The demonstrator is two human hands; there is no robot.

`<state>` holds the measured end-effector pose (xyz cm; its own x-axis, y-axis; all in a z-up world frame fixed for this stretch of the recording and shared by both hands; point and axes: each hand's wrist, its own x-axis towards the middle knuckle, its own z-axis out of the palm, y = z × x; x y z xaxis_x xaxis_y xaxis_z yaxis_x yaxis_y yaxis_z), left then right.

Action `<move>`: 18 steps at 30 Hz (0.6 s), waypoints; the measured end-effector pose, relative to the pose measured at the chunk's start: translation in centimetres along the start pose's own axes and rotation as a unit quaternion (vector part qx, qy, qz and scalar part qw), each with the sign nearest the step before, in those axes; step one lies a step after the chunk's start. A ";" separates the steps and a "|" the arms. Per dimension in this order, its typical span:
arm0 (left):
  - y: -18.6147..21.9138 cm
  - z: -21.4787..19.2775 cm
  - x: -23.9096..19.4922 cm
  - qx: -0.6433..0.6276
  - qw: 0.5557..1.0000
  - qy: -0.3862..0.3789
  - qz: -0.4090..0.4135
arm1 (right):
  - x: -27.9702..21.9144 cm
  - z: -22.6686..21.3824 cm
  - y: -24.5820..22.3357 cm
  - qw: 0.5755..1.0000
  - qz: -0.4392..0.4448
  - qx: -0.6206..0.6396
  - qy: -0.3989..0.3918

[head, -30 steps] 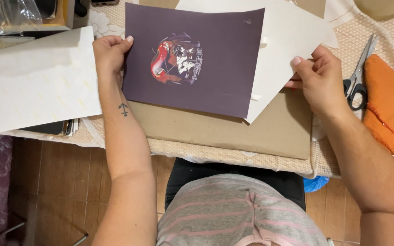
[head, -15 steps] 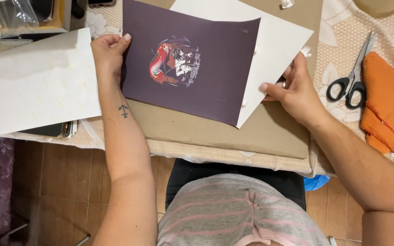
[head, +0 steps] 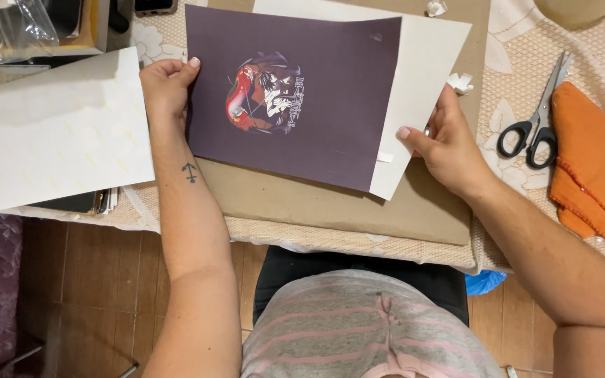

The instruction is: The person uses a utility knife to trim the edges of a white sheet of paper placed on a brown cutting mat. They then flip the paper over to reveal a printed image and continue to trim the remaining edges. Finally, they apply small pieces of tape to the corners of the paper.

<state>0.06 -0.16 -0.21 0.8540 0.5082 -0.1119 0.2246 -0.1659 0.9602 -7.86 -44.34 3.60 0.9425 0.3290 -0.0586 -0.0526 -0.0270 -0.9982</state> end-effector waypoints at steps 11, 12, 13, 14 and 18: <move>-0.1 -0.3 0.4 0.005 0.999 0.021 -0.033 | -0.3 -0.8 -4.7 0.995 0.040 -0.089 0.005; 0.3 -0.4 -0.1 -0.004 0.999 -0.002 -0.040 | -0.2 -1.1 -4.7 0.994 0.039 -0.097 0.016; 0.6 -0.6 -0.3 -0.002 0.999 -0.006 -0.040 | -0.1 -1.3 -4.5 0.994 0.040 -0.096 0.020; 0.9 -0.7 -0.6 0.002 0.999 -0.010 -0.041 | 0.0 -1.6 -4.3 0.997 0.012 -0.082 0.011; 1.2 -0.9 -0.5 -0.050 0.996 -0.032 -0.060 | -0.2 -2.7 -5.0 0.994 -0.026 -0.087 0.054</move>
<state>-0.56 0.12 1.19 0.8527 0.4636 -0.2408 0.2819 -0.0202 0.9592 -6.90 -46.86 8.63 0.9731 0.2305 0.0039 0.0461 -0.1779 -0.9830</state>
